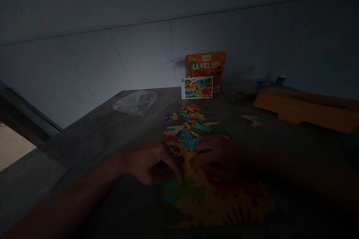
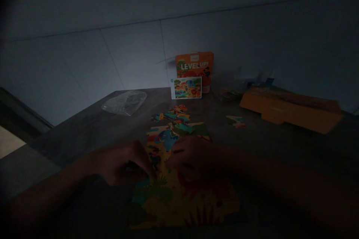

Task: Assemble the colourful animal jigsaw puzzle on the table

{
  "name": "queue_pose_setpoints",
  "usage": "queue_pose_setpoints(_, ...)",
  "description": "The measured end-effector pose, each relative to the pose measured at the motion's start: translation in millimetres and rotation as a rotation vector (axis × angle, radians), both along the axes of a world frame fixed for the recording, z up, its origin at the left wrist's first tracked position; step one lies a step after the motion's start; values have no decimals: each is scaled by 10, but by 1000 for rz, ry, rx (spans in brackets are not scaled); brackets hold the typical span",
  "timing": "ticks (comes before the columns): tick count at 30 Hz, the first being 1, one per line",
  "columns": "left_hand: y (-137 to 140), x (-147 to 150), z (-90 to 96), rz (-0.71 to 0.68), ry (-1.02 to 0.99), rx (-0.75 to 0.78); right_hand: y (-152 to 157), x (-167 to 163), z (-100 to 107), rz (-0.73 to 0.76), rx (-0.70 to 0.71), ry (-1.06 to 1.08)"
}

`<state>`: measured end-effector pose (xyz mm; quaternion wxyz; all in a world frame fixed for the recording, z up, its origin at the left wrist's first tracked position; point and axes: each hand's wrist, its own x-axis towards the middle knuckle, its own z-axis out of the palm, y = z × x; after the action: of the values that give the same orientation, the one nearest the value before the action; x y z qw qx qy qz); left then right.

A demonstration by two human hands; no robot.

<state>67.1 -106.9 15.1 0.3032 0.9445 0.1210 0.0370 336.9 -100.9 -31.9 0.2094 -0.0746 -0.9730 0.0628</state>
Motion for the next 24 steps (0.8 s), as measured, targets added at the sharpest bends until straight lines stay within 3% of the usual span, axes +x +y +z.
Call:
queue_pose_setpoints(11,28,-13,-8,-23,-21,12,-48,9,30,77,-28,66)
queue_pose_setpoints(17,148,-114,-39,52,-27,25,-49,14,4,46,-55,54)
queue_pose_setpoints(24,285,-257,-49,99,53,247,-20,4,-29,74,-75,125)
